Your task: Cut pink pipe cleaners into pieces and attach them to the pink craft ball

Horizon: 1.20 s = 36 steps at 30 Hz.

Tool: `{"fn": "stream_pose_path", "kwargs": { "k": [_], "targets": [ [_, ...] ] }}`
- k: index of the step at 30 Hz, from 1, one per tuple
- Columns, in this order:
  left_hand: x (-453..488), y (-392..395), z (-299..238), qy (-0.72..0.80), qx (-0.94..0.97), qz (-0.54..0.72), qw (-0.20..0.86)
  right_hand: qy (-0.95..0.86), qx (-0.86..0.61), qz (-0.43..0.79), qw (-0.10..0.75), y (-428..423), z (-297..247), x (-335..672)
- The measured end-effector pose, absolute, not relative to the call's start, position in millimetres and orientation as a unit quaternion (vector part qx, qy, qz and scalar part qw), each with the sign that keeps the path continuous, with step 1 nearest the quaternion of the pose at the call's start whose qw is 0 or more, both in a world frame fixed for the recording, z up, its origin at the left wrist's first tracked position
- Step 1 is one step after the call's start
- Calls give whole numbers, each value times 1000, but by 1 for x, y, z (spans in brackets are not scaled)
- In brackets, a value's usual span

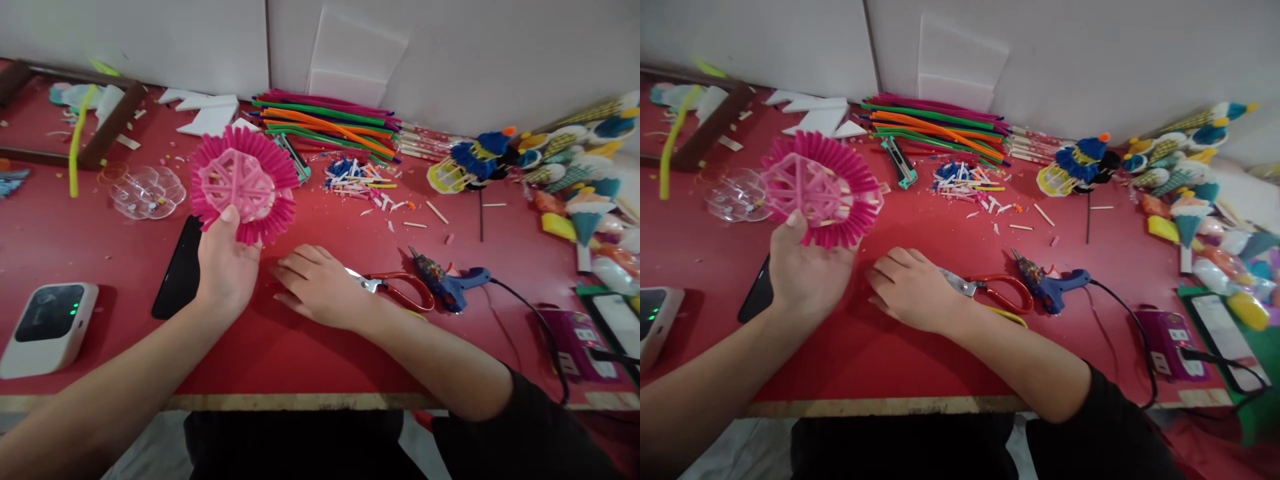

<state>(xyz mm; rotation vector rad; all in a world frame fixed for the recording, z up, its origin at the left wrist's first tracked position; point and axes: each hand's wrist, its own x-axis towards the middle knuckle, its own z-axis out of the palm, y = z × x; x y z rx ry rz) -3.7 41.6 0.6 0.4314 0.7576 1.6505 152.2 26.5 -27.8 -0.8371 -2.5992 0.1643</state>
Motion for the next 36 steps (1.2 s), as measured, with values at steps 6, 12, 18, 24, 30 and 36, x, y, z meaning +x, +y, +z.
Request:
{"fn": "stream_pose_path", "kwargs": {
  "k": [6, 12, 18, 24, 30, 36],
  "targets": [
    [-2, 41, 1, 360, 184, 710, 576, -924, -305, 134, 186, 32, -32, 152],
    [-6, 41, -2, 342, 215, 726, 557, -849, -281, 257, 365, 39, -14, 163],
    [-6, 38, -7, 369, 202, 703, 573, -781, -349, 204, 476, 42, 5, 175],
    [-2, 37, -6, 375, 218, 675, 597, -755, -415, 96, 498, 40, 7, 175],
    [1, 38, -5, 359, 244, 658, 615, -769, -404, 15, 495, 37, 4, 173],
    [1, 38, -10, 365, 261, 655, 608, -772, -400, 10, 494, 35, 4, 171]
  ]
}}
